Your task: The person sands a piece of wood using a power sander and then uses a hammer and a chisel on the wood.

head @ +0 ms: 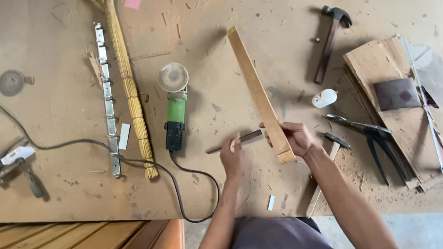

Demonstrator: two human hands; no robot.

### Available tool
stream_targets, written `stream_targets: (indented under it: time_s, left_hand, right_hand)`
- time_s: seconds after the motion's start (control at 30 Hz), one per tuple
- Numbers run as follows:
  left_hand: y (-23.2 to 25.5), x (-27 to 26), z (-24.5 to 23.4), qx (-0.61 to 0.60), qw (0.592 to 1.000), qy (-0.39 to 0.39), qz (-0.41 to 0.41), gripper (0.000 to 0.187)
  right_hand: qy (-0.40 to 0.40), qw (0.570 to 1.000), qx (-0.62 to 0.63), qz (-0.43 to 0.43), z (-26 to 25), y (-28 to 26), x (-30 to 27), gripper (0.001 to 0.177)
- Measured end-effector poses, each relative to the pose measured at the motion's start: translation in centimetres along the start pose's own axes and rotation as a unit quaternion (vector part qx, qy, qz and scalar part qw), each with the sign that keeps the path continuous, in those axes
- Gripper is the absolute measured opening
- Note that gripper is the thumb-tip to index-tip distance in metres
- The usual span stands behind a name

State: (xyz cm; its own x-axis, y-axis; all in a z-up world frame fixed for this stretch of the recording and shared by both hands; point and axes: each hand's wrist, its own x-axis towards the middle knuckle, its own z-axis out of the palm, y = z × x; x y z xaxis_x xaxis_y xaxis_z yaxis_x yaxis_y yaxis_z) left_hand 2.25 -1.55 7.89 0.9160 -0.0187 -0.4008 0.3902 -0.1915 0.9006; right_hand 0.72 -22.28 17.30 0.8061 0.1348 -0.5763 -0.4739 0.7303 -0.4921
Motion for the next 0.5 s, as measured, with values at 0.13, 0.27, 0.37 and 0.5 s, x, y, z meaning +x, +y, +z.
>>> stream_targets:
  time_s: [0.13, 0.27, 0.37, 0.5]
  left_hand:
    - [2.9, 3.4, 1.5, -0.097, 0.982, -0.129, -0.096, 0.028]
    - [1.7, 6.4, 3.4, -0.148, 0.969, -0.160, -0.116, 0.022]
    - [-0.8, 9.2, 5.2, -0.173, 0.965, -0.135, -0.146, 0.020]
    - [-2.5, 12.4, 4.5, -0.127, 0.972, -0.114, -0.164, 0.030]
  right_hand:
    - [-0.018, 1.000, -0.010, 0.008, -1.0, 1.3, 1.4, 0.044]
    - [0.035, 0.999, -0.001, 0.016, -2.7, 4.3, 3.2, 0.036]
    - [0.067, 0.995, -0.068, 0.012, -2.1, 4.8, 2.9, 0.039]
    - [0.174, 0.967, -0.189, 0.011, -1.7, 5.3, 3.3, 0.059]
